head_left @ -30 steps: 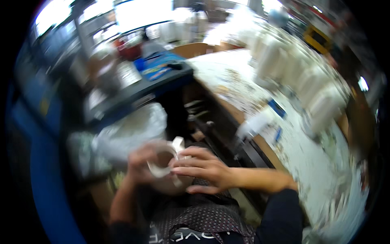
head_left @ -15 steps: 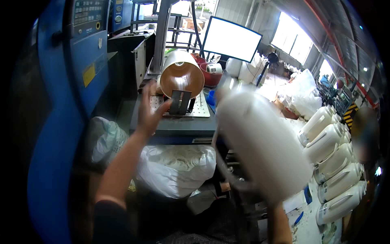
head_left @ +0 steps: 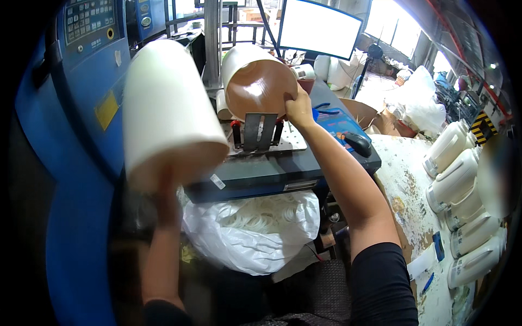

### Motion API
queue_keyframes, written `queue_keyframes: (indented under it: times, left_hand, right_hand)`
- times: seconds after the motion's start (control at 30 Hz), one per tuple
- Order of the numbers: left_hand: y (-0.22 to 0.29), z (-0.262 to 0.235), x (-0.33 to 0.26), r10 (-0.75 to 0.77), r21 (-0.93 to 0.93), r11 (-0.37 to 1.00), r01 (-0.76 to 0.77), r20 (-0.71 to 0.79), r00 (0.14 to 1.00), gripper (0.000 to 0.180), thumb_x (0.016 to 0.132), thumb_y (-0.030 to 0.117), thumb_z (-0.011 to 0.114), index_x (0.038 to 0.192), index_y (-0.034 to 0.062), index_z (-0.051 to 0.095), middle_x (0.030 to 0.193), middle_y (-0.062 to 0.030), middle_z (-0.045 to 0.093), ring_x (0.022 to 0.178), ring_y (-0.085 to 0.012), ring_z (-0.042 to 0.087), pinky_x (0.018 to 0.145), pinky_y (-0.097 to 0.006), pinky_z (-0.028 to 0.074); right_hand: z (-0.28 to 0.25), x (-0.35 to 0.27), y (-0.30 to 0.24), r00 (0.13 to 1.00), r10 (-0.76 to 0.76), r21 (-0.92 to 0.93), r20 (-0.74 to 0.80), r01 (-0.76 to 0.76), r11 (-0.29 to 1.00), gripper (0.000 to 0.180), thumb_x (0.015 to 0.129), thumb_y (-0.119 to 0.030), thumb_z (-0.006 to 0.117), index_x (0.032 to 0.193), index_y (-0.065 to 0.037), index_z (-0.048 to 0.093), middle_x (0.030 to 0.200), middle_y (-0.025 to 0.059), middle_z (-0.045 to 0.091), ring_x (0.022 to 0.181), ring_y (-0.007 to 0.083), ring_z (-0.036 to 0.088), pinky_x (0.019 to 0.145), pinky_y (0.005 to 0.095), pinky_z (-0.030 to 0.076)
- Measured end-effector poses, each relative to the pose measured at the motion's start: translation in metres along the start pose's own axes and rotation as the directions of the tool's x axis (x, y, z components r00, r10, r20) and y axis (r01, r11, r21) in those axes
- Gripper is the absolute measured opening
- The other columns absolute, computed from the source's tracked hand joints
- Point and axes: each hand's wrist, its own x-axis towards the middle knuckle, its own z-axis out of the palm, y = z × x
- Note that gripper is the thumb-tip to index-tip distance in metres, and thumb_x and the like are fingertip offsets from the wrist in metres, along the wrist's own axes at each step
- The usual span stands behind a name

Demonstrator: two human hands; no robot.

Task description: The person assembles white thermos bottles by attaching handles and screwing on lids. They also apply labels to the bottles and place them on a table. The person handles the bottles one at a time, performing repetitive assembly steps.

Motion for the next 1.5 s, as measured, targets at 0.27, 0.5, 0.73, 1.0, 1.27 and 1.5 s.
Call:
queue_keyframes:
  times: [0.27, 0.5, 0.73, 1.0, 1.27, 1.5]
  left_hand:
    - [0.037, -0.127, -0.135, -0.340, -0.057, 0.939, 0.339, 0.004, 0.941, 0.044, 0.098, 0.035, 0.052, 0.123, -0.0015, 0.056, 0.118, -0.0136, 0.060, 0.103, -0.0258, 0.060, 0.087, -0.038, 0.051]
    - [0.060, -0.171, -0.201, -0.512, -0.050, 0.852, 0.522, 0.136, 0.848, 0.046, 0.098, 0.036, 0.052, 0.124, -0.0010, 0.055, 0.118, -0.0131, 0.060, 0.105, -0.0251, 0.060, 0.088, -0.038, 0.051]
    - [0.063, -0.126, -0.215, -0.507, -0.062, 0.821, 0.568, 0.379, 0.774, 0.047, 0.098, 0.038, 0.051, 0.125, -0.0005, 0.054, 0.118, -0.0126, 0.061, 0.106, -0.0243, 0.060, 0.089, -0.038, 0.051]
    - [0.082, -0.074, -0.204, -0.434, -0.081, 0.840, 0.536, 0.491, 0.755, 0.049, 0.098, 0.040, 0.050, 0.126, 0.0001, 0.052, 0.118, -0.0121, 0.061, 0.107, -0.0234, 0.060, 0.091, -0.039, 0.050]
    - [0.043, -0.070, -0.217, -0.357, 0.159, 0.923, 0.351, 0.699, 0.620, 0.047, 0.096, 0.041, 0.053, 0.114, -0.0013, 0.059, 0.106, -0.0122, 0.066, 0.092, -0.0252, 0.066, 0.080, -0.039, 0.054]
    - [0.087, -0.022, -0.189, -0.355, 0.194, 0.926, 0.325, 0.740, 0.571, 0.041, 0.097, 0.036, 0.052, 0.087, -0.0011, 0.064, 0.082, -0.0116, 0.068, 0.074, -0.0201, 0.067, 0.065, -0.035, 0.056]
  right_hand:
    - [-0.029, -0.002, -0.045, 0.949, 0.146, -0.448, 0.278, -0.007, 0.894, 0.062, 0.083, -0.017, 0.063, 0.142, -0.015, 0.044, 0.100, 0.0226, 0.069, 0.095, 0.0400, 0.066, 0.084, 0.0489, 0.051]
    - [-0.106, -0.116, -0.156, 0.879, -0.061, 0.218, 0.473, -0.049, 0.975, 0.075, 0.071, -0.027, 0.085, 0.132, -0.005, 0.047, 0.132, 0.0146, 0.054, 0.106, 0.0243, 0.058, 0.090, 0.0375, 0.050]
    - [-0.197, -0.318, -0.192, 0.919, 0.037, 0.521, 0.392, -0.255, 0.814, 0.061, 0.084, -0.011, 0.070, 0.141, -0.007, 0.047, 0.132, 0.0129, 0.060, 0.113, 0.0199, 0.062, 0.096, 0.0312, 0.048]
    - [-0.287, -0.433, -0.142, 0.923, 0.144, 0.075, 0.357, -0.182, 0.980, 0.036, 0.088, -0.018, 0.065, 0.123, -0.017, 0.066, 0.110, 0.0082, 0.070, 0.098, 0.0288, 0.068, 0.086, 0.0362, 0.054]
    - [-0.330, -0.528, -0.124, 0.936, 0.241, -0.143, 0.257, -0.209, 0.967, 0.038, 0.085, -0.021, 0.063, 0.122, -0.014, 0.064, 0.116, 0.0082, 0.067, 0.106, 0.0272, 0.065, 0.091, 0.0397, 0.050]
    - [-0.325, -0.555, -0.114, 0.845, 0.513, -0.442, 0.153, -0.406, 0.800, 0.082, 0.085, -0.036, 0.067, 0.152, -0.014, 0.024, 0.153, 0.0214, 0.026, 0.137, 0.0421, 0.032, 0.111, 0.0525, 0.029]
